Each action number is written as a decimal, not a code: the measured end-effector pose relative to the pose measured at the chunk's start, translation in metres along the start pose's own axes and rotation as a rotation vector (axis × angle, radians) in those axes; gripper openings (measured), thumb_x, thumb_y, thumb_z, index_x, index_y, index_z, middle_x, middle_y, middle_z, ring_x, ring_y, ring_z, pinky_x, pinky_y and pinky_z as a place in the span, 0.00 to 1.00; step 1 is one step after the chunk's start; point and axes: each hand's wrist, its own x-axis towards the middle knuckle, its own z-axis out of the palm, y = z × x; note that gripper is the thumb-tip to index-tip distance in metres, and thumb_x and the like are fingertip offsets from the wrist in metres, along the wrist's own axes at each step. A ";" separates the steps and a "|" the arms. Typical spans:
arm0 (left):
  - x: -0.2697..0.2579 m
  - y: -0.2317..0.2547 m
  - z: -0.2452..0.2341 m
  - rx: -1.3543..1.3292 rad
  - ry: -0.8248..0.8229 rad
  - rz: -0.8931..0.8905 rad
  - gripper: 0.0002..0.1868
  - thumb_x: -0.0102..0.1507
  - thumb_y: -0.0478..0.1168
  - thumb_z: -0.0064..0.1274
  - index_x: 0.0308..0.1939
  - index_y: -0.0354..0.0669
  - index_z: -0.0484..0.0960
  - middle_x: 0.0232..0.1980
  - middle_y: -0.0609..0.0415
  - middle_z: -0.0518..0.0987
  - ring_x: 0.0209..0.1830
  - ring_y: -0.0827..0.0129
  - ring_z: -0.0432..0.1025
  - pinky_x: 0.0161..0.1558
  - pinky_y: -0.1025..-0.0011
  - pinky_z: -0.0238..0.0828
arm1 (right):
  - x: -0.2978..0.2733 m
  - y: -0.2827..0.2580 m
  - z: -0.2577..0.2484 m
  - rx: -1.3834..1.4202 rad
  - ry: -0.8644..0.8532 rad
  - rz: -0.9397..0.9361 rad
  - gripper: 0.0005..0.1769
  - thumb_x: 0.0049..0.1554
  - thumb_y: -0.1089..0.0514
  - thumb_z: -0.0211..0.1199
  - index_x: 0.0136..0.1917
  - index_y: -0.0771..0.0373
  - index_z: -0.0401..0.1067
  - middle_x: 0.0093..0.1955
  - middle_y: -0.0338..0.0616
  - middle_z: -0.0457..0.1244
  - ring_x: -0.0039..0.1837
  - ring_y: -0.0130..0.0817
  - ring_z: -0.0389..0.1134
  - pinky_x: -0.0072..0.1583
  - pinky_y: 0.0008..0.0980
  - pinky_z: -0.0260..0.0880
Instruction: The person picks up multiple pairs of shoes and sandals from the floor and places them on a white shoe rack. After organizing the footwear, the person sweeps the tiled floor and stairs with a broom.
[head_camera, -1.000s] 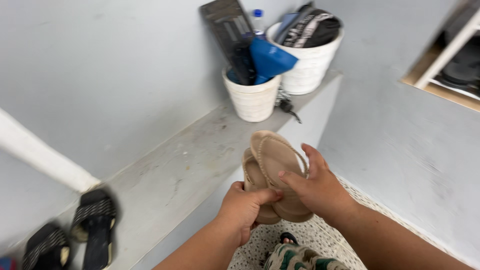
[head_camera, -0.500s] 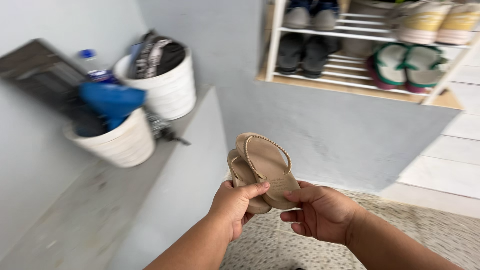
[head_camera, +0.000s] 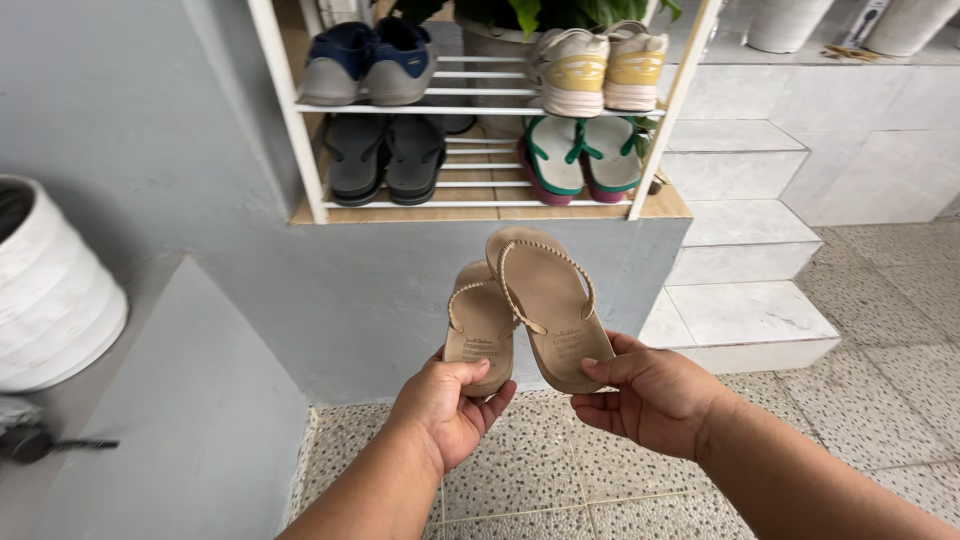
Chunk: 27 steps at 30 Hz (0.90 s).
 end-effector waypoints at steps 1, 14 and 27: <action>0.009 0.000 0.007 -0.005 0.000 0.003 0.26 0.63 0.29 0.47 0.65 0.49 0.70 0.60 0.47 0.74 0.54 0.59 0.74 0.53 0.58 0.80 | 0.004 -0.007 -0.008 0.010 0.003 -0.024 0.26 0.57 0.60 0.59 0.68 0.55 0.64 0.51 0.44 0.66 0.46 0.33 0.70 0.52 0.36 0.76; 0.127 0.072 0.062 0.057 0.053 0.082 0.31 0.61 0.27 0.49 0.65 0.61 0.68 0.60 0.54 0.76 0.57 0.60 0.74 0.53 0.57 0.77 | 0.096 -0.083 -0.025 -0.033 0.097 -0.098 0.34 0.57 0.60 0.59 0.76 0.54 0.60 0.51 0.46 0.66 0.46 0.33 0.69 0.54 0.37 0.76; 0.317 0.218 0.109 0.112 -0.009 0.015 0.29 0.60 0.26 0.54 0.62 0.56 0.71 0.59 0.56 0.80 0.57 0.63 0.76 0.58 0.62 0.73 | 0.271 -0.209 0.041 -0.143 0.230 -0.153 0.37 0.57 0.61 0.61 0.78 0.50 0.59 0.53 0.44 0.67 0.47 0.33 0.68 0.54 0.37 0.77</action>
